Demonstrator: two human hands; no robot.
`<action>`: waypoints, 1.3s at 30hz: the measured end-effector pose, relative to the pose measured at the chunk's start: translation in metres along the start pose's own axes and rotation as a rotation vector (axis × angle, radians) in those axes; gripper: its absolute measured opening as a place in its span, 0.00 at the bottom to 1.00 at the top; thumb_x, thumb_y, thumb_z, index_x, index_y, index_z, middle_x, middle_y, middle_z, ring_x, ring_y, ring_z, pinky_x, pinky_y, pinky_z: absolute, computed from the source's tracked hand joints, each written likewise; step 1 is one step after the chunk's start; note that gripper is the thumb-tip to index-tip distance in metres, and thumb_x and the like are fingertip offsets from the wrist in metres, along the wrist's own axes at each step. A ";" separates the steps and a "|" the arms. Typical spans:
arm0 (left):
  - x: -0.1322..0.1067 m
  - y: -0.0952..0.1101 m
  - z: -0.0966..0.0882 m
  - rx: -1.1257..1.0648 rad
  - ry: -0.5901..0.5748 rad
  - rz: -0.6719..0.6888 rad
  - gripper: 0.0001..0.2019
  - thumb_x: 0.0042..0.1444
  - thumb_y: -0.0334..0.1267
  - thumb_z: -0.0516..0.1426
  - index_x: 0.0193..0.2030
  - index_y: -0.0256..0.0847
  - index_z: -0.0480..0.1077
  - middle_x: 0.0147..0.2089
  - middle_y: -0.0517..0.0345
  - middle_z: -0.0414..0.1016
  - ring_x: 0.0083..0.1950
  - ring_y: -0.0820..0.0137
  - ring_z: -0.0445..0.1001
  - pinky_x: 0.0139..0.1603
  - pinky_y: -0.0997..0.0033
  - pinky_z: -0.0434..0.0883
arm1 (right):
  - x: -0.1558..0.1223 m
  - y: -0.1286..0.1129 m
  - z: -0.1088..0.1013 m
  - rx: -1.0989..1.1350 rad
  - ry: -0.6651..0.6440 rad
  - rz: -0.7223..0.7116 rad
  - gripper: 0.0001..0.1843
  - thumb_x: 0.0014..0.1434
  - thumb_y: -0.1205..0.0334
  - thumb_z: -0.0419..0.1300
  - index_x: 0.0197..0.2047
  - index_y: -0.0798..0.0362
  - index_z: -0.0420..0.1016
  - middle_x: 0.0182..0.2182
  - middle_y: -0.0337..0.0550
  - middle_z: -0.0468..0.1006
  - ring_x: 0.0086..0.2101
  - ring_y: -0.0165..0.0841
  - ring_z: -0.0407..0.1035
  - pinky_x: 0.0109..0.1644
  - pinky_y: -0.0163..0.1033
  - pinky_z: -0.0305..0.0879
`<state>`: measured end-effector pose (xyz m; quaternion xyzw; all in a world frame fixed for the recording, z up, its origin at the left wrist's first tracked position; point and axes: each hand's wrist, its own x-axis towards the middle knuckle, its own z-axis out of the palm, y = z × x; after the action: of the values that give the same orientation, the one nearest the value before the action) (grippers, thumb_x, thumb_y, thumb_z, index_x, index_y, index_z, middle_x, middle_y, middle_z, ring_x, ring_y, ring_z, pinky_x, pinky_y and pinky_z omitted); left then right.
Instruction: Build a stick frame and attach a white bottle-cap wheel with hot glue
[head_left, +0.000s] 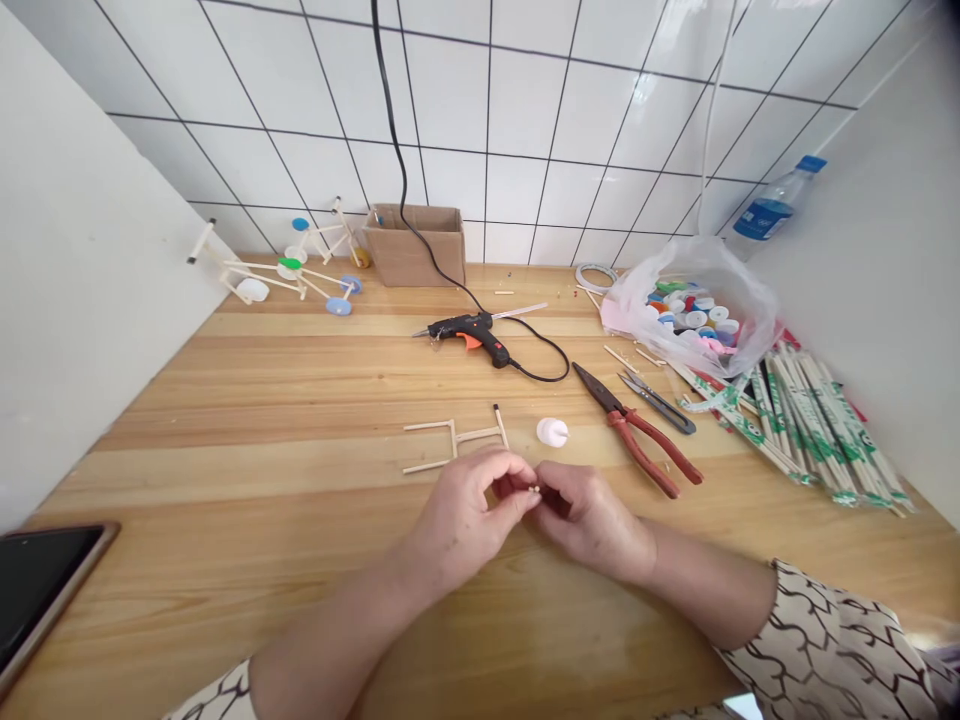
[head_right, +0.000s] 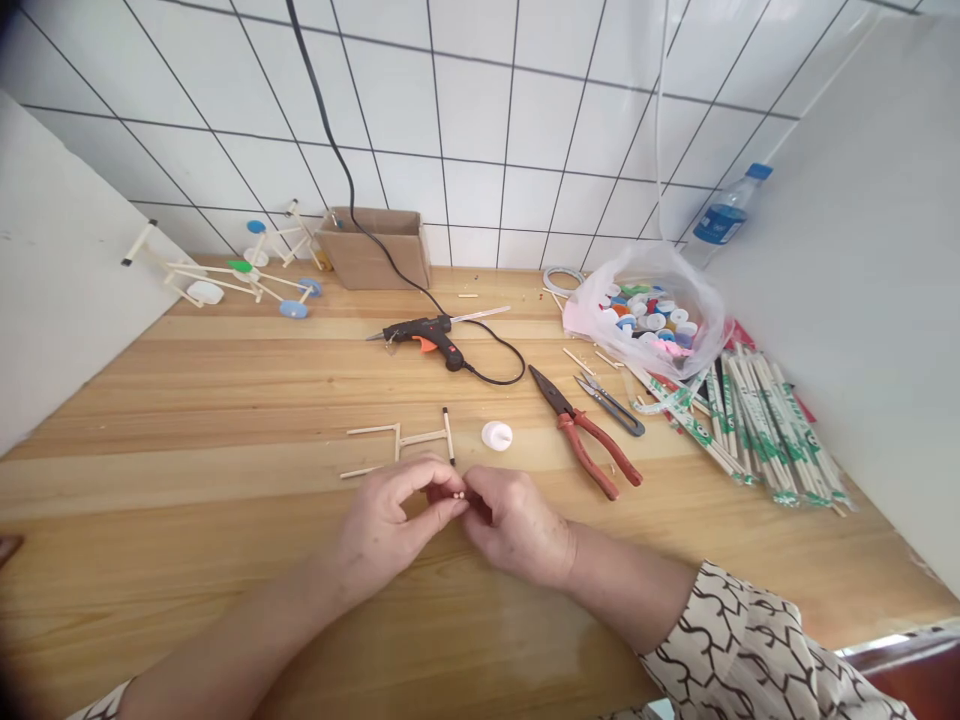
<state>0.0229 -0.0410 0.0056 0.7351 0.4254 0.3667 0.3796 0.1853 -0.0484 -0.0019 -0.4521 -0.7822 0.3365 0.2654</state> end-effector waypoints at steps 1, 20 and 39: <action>0.002 0.001 -0.003 -0.023 0.000 -0.038 0.02 0.50 0.29 0.58 0.30 0.38 0.70 0.28 0.62 0.73 0.29 0.74 0.71 0.31 0.75 0.69 | 0.001 -0.001 -0.001 0.015 -0.007 0.012 0.06 0.52 0.72 0.52 0.25 0.54 0.62 0.19 0.33 0.63 0.20 0.24 0.55 0.23 0.28 0.52; 0.010 0.003 -0.009 -0.114 -0.057 -0.251 0.06 0.51 0.28 0.54 0.29 0.37 0.72 0.30 0.58 0.75 0.32 0.72 0.72 0.33 0.77 0.66 | 0.003 0.004 -0.007 -0.033 -0.058 -0.014 0.06 0.56 0.69 0.52 0.31 0.56 0.69 0.23 0.40 0.71 0.23 0.28 0.62 0.29 0.33 0.58; 0.002 0.007 0.001 -0.277 -0.247 -0.436 0.13 0.54 0.40 0.50 0.21 0.39 0.61 0.20 0.66 0.57 0.24 0.75 0.56 0.25 0.75 0.53 | 0.007 -0.007 -0.016 0.785 0.058 0.317 0.12 0.50 0.57 0.65 0.26 0.55 0.70 0.21 0.36 0.72 0.23 0.26 0.64 0.28 0.32 0.59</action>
<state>0.0270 -0.0421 0.0113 0.6066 0.4700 0.2388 0.5951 0.1896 -0.0397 0.0140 -0.4407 -0.5080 0.6326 0.3841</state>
